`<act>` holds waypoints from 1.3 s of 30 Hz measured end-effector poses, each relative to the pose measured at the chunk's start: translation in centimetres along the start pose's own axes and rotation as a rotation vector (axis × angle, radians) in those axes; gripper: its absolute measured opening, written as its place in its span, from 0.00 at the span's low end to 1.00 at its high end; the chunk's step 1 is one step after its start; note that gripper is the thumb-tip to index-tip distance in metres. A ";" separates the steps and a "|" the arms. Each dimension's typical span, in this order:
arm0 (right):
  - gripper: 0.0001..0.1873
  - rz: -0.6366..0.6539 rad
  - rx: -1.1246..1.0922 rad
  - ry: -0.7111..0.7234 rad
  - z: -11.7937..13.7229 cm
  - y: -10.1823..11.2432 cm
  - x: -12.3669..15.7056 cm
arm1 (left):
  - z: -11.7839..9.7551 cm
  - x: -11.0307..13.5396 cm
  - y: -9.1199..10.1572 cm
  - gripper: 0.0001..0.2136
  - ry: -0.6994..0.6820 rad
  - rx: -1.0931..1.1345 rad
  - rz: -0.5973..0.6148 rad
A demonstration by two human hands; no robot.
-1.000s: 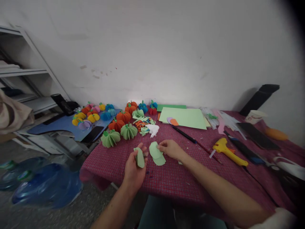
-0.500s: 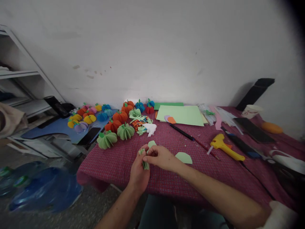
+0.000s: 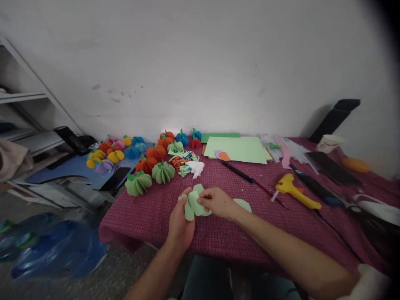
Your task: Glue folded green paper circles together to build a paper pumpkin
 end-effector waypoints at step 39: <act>0.07 -0.068 -0.077 -0.002 -0.3 1.0 -0.1 | -1.0 -1.3 0.2 0.09 0.006 0.026 -0.024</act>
Point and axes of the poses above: each hand's wrist, its own x-axis away from the middle knuckle, its own y-axis out of the back of the hand, z = x × y, the point moved 4 cm from there along -x, towards the middle knuckle, and after that the axes turned 11 degrees about z, right-handed, at the moved point
